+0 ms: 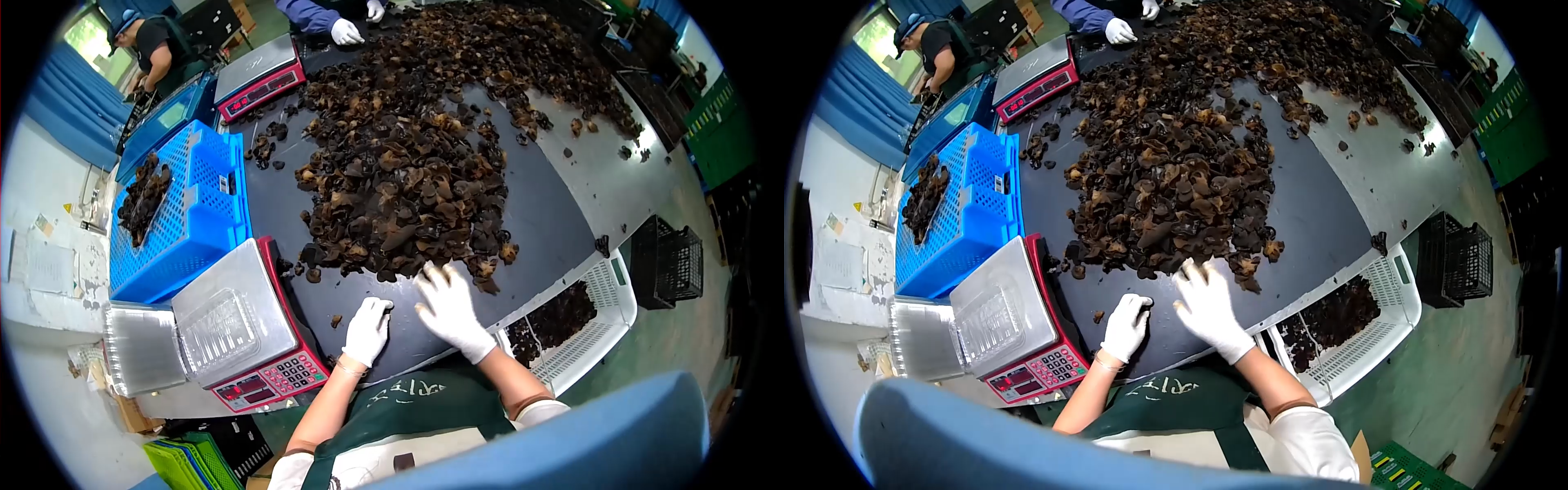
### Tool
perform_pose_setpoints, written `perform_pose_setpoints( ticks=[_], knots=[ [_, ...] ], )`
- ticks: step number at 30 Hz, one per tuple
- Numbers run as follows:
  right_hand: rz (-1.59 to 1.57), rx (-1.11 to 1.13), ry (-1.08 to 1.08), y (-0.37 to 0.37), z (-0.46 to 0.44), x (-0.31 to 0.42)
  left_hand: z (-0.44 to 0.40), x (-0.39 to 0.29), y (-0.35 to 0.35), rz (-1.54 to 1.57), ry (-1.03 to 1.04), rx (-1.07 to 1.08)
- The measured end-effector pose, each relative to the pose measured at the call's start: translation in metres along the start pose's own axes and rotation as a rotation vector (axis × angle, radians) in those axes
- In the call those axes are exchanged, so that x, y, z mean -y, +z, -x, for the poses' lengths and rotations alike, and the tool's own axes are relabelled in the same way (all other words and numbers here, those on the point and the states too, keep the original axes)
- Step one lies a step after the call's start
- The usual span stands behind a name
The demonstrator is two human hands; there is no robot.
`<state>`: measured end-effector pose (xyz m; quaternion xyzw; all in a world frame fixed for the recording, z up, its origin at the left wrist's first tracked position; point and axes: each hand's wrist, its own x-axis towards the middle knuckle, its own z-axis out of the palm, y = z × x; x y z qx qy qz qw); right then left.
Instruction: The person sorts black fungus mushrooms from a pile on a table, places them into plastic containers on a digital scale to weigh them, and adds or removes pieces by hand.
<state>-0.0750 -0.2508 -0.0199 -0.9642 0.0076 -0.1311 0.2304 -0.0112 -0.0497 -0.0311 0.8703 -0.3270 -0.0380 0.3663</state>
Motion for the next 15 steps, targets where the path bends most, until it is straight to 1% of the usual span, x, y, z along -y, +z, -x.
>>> perform_pose_setpoints(
  ticks=[2,4,6,7,8,10,11,12,14,15],
  knots=[
    [-0.010,0.065,-0.155,-0.005,0.013,0.015,0.006,0.013,0.003,0.185,-0.067,-0.040],
    [-0.085,0.023,-0.190,-0.018,0.020,0.018,0.014,0.014,0.000,0.431,-0.329,-0.016],
    [-0.111,-0.015,-0.106,-0.040,0.015,0.006,0.019,0.020,-0.002,0.819,-0.522,-0.019],
    [-0.051,-0.125,-0.046,-0.043,0.016,-0.007,0.019,0.024,-0.004,0.986,-0.556,-0.021],
    [0.019,-0.229,0.021,-0.040,0.015,-0.023,0.018,0.026,-0.006,1.220,-0.610,-0.030],
    [0.251,-0.274,0.218,-0.043,0.014,-0.040,0.002,0.010,-0.021,1.501,-0.739,-0.069],
    [0.195,-0.230,0.214,-0.037,0.016,-0.045,-0.001,0.017,-0.017,1.482,-0.688,-0.070],
    [0.139,-0.187,0.212,-0.028,0.019,-0.050,-0.013,0.001,-0.021,1.384,-0.725,-0.143],
    [0.029,-0.098,0.072,-0.023,0.026,-0.027,-0.020,0.018,-0.006,1.116,-0.508,-0.101],
    [-0.002,-0.009,-0.018,-0.022,0.028,-0.017,-0.029,0.010,-0.006,1.092,-0.510,-0.135]
  ],
)
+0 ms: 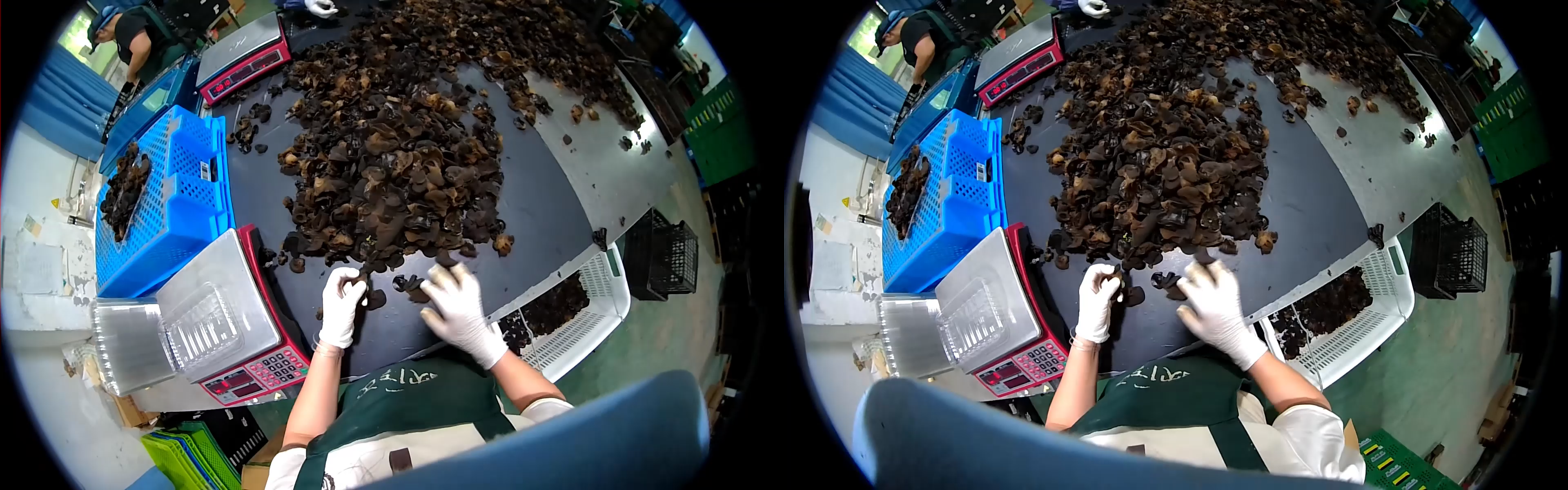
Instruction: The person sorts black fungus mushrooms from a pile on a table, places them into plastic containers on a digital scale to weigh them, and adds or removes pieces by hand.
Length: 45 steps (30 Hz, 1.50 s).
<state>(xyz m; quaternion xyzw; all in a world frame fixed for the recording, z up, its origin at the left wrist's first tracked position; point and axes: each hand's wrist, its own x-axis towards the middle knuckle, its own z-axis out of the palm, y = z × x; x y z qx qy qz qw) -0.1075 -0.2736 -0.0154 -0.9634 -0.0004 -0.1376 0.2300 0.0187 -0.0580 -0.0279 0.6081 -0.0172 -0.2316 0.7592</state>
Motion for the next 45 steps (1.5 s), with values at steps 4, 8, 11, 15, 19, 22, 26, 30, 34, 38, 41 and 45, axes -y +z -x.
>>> perform_pose_setpoints(
  ticks=[4,8,11,15,19,22,26,30,34,38,41,45],
  knots=[
    [-0.134,0.067,-0.189,0.010,0.001,0.017,-0.023,-0.010,0.022,-0.844,0.607,-0.052],
    [0.000,-0.156,0.050,0.007,-0.032,0.004,-0.022,0.003,0.028,-1.143,0.574,0.035],
    [0.129,-0.049,0.076,0.015,-0.039,-0.003,-0.003,-0.010,0.031,-1.235,0.550,0.061],
    [-0.027,0.139,-0.172,0.011,-0.027,0.008,0.027,-0.010,0.012,-1.144,0.470,0.124],
    [-0.172,-0.018,-0.114,0.001,-0.031,0.001,0.051,-0.001,-0.007,-0.978,0.470,-0.011],
    [-0.095,-0.078,-0.109,0.015,-0.054,-0.014,0.062,0.010,-0.011,-0.898,0.460,-0.075],
    [0.134,-0.023,-0.161,0.025,-0.078,-0.017,0.074,0.017,-0.009,-0.787,0.399,-0.150],
    [0.138,0.023,-0.146,0.035,-0.087,-0.023,0.081,0.023,-0.014,-0.746,0.367,-0.189],
    [0.134,0.043,-0.165,0.030,-0.083,-0.024,0.085,0.019,-0.014,-0.732,0.335,-0.212],
    [-0.359,-0.035,-0.042,0.000,-0.071,-0.013,0.086,0.021,-0.017,-0.706,0.328,-0.229],
    [-0.795,0.114,0.306,-0.044,-0.055,-0.020,0.083,0.032,-0.022,-0.595,0.279,-0.251],
    [-2.038,-0.259,0.407,-0.071,-0.004,-0.087,0.075,0.025,-0.025,-0.587,0.251,-0.224]
  ],
)
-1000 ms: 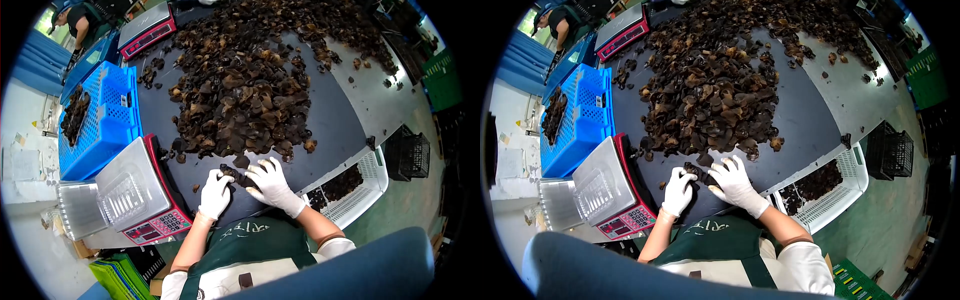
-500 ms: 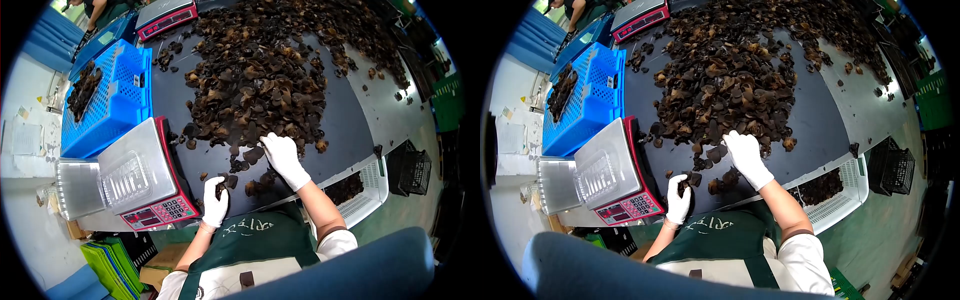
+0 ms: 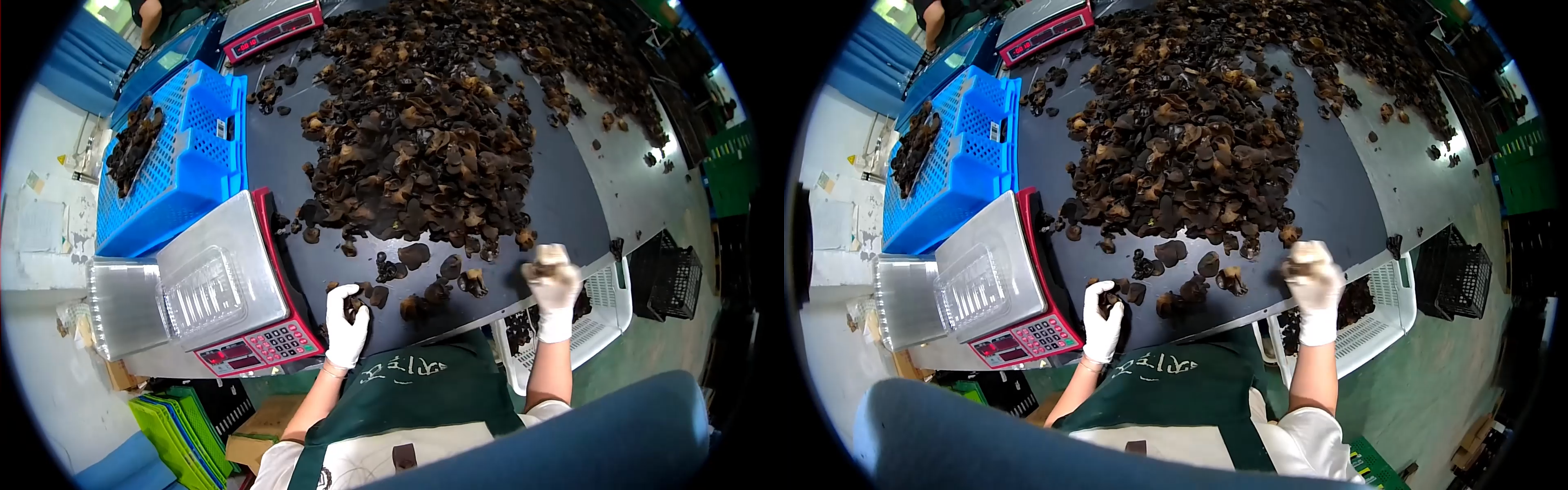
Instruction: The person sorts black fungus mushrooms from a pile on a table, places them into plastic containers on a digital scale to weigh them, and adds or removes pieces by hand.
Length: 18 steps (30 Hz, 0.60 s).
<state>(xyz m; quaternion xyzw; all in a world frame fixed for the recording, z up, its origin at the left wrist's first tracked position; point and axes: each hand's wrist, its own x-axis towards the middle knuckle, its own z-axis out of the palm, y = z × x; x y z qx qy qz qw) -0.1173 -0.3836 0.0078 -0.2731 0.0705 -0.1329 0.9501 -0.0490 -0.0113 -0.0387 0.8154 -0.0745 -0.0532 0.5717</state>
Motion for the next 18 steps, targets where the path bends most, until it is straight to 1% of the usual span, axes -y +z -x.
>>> perform_pose_setpoints(
  ticks=[1,2,4,5,6,7,8,9,10,11,12,13,14,16,18],
  knots=[
    [-0.399,0.016,-0.106,-0.009,0.006,0.012,-0.003,0.000,-0.001,0.006,-0.007,0.003],
    [-0.588,0.091,-0.203,-0.031,0.010,0.024,-0.009,-0.008,0.001,0.019,-0.010,-0.017],
    [-0.623,-0.282,-0.370,-0.029,0.022,0.038,-0.025,-0.011,0.003,-0.093,0.113,-0.083],
    [-0.538,-0.299,-0.370,-0.033,0.026,0.036,-0.035,-0.014,0.003,-0.182,0.183,-0.108],
    [-0.372,-0.206,-0.276,-0.039,0.029,0.030,-0.045,-0.013,0.004,-0.210,0.231,-0.123],
    [-0.293,-0.244,-0.207,-0.030,0.030,0.019,-0.054,-0.011,0.005,-0.263,0.283,-0.133],
    [-0.124,-0.330,-0.166,-0.032,0.029,0.000,-0.064,-0.009,0.007,-0.318,0.335,-0.144],
    [0.340,-0.369,-0.128,-0.008,0.027,-0.015,-0.073,-0.008,0.009,-0.374,0.364,-0.137],
    [0.795,-0.344,-0.034,0.000,0.028,-0.031,-0.080,-0.009,0.011,-0.395,0.345,-0.106],
    [1.125,-0.220,0.049,0.008,0.029,-0.042,-0.086,-0.008,0.012,-0.402,0.318,-0.078],
    [1.331,0.014,-0.155,0.009,0.026,-0.058,-0.090,-0.003,0.015,-0.410,0.291,-0.051],
    [1.553,0.163,-0.288,0.015,0.024,-0.069,-0.093,-0.001,0.017,-0.433,0.319,-0.049],
    [1.623,0.218,-0.343,0.012,0.023,-0.083,-0.093,0.001,0.018,-0.437,0.311,-0.051],
    [1.770,0.343,-0.378,0.034,0.016,-0.094,-0.092,0.001,0.018,-0.467,0.298,-0.037],
    [1.855,0.439,-0.330,0.044,0.007,-0.108,-0.087,-0.002,0.016,-0.401,0.262,-0.020]
  ],
)
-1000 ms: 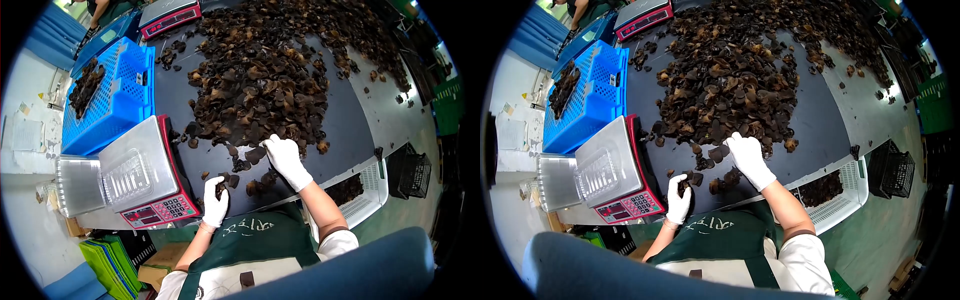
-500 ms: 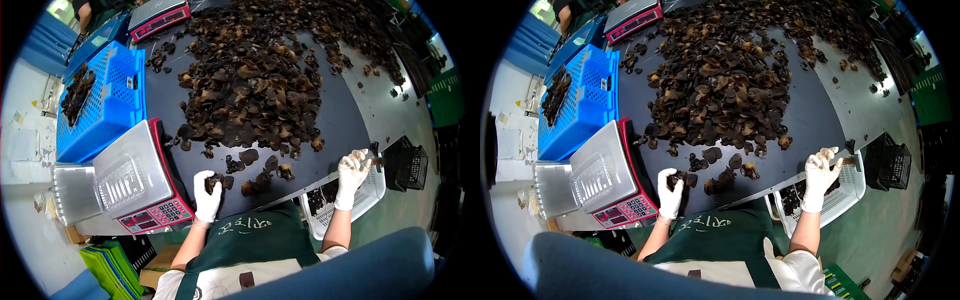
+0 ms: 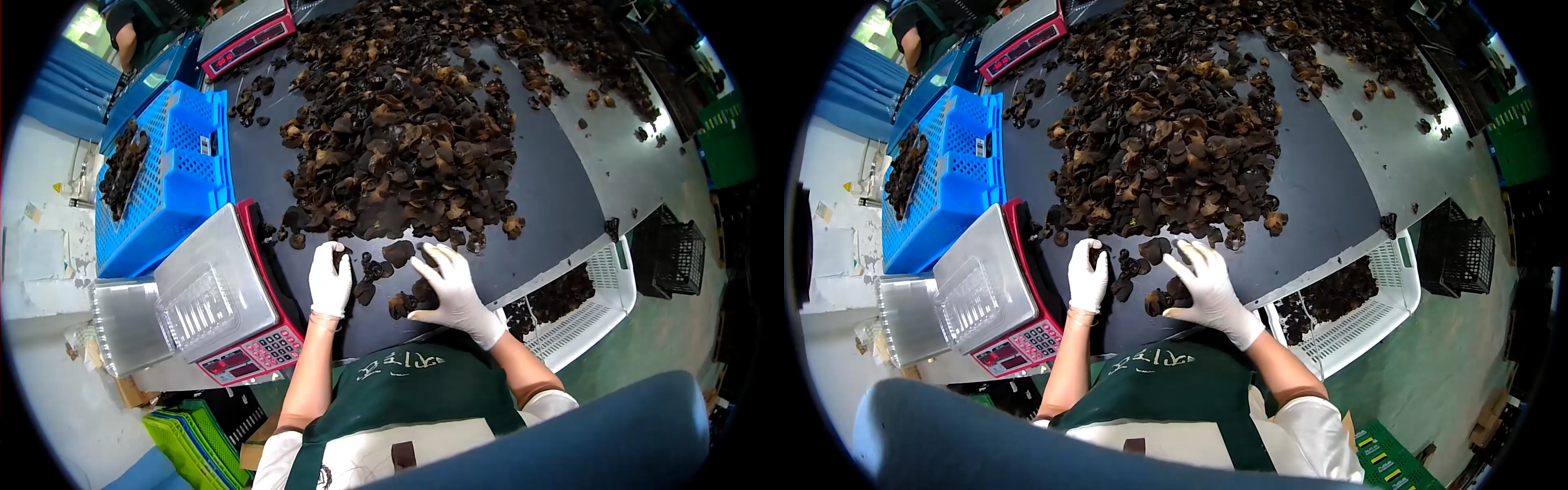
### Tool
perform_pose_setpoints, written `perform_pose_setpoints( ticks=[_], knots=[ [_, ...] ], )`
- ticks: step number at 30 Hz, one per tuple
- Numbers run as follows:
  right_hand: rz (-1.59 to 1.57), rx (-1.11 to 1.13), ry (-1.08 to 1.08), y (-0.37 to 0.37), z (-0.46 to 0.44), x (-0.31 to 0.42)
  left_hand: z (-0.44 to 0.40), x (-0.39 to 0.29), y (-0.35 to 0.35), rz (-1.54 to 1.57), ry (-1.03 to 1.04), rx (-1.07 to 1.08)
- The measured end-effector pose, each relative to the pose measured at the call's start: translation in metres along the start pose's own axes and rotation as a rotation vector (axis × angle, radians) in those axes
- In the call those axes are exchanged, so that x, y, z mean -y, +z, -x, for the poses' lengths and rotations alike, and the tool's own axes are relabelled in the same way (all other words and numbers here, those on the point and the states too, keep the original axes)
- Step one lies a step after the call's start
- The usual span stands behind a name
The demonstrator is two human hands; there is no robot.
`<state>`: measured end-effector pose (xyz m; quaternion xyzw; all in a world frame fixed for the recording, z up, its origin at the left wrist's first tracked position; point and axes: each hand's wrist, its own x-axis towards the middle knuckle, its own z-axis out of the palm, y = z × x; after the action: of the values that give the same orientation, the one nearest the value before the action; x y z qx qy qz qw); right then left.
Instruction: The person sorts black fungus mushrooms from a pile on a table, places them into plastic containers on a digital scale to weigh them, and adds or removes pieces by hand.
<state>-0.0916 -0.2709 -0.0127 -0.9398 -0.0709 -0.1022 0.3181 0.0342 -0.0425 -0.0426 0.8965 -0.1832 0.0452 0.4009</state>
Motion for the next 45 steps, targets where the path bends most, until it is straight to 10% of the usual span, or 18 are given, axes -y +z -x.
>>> perform_pose_setpoints(
  ticks=[4,12,29,37,45],
  knots=[
    [0.036,0.142,-0.124,0.014,-0.036,0.009,0.016,-0.011,-0.005,0.117,-0.120,0.115],
    [-0.015,0.141,-0.297,0.033,-0.043,0.004,0.049,-0.045,-0.006,-0.033,0.314,0.175],
    [-0.115,-0.051,-0.036,0.010,-0.046,-0.006,0.056,-0.036,-0.030,0.347,-0.167,0.116],
    [0.077,0.008,-0.115,0.048,-0.054,0.005,0.092,-0.068,-0.045,0.299,-0.062,0.353],
    [-0.559,0.124,0.144,0.021,-0.086,0.045,0.062,-0.047,-0.210,-0.054,-0.025,-0.240]
  ],
)
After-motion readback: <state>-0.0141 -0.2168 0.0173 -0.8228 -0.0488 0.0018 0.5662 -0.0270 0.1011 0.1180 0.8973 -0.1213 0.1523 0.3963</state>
